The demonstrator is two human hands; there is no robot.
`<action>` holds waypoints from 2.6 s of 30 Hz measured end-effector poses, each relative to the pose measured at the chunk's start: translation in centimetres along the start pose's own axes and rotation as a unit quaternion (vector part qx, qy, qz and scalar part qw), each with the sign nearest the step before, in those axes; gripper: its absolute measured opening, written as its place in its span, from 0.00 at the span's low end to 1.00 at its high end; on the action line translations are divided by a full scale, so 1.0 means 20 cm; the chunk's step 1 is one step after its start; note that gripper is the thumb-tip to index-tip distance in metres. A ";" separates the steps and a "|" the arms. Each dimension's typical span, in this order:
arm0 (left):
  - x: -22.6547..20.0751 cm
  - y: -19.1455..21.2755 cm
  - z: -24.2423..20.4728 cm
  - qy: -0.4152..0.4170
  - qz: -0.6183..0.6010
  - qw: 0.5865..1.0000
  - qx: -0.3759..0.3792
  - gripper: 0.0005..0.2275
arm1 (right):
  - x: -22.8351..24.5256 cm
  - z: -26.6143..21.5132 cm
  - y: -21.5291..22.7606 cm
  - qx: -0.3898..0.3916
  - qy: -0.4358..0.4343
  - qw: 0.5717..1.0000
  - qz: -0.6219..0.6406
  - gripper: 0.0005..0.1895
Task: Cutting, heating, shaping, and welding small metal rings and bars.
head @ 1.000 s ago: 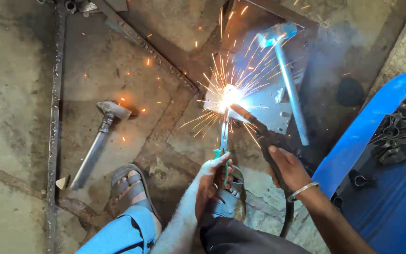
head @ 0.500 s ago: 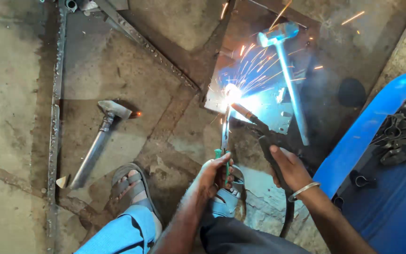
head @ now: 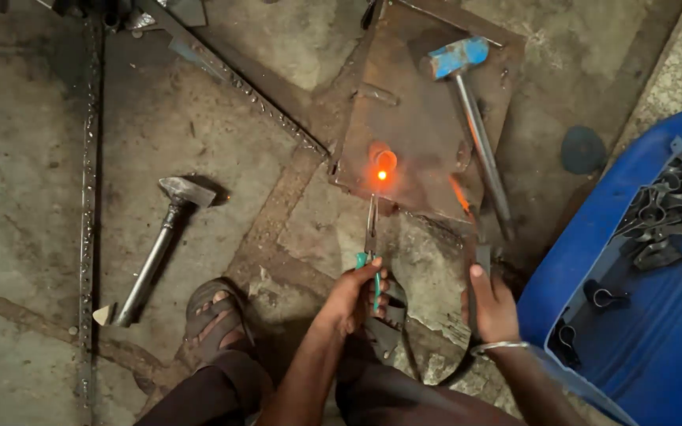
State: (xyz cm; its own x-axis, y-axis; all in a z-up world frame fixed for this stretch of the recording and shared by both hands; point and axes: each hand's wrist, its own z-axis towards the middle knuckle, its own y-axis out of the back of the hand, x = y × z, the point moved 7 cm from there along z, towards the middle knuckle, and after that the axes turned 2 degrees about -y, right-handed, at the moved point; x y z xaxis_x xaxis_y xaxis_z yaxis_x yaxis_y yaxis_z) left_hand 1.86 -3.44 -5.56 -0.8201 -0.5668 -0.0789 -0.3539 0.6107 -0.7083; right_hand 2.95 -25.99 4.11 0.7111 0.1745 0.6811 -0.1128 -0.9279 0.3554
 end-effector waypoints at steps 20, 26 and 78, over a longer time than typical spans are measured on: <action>-1.35 -0.34 -0.48 -0.187 0.864 0.360 -0.297 0.16 | -0.34 0.14 0.04 -0.206 0.291 0.871 -0.337 0.36; -1.44 -0.46 -0.68 -0.110 0.922 0.290 -0.232 0.15 | 0.40 0.48 0.15 -0.220 0.362 0.831 -0.361 0.27; -1.23 -0.04 -0.53 -0.358 0.844 0.364 -0.167 0.13 | 0.48 0.26 -0.33 -0.021 0.209 0.881 -0.423 0.23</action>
State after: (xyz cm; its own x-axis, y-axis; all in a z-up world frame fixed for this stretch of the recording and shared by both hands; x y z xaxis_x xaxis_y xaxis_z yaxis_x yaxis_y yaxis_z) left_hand 17.57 15.83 4.36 0.2882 0.8447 -0.4510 0.2485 0.3888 0.8872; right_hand 14.07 -19.93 4.93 0.2353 0.9129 0.3335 0.3033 -0.3950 0.8672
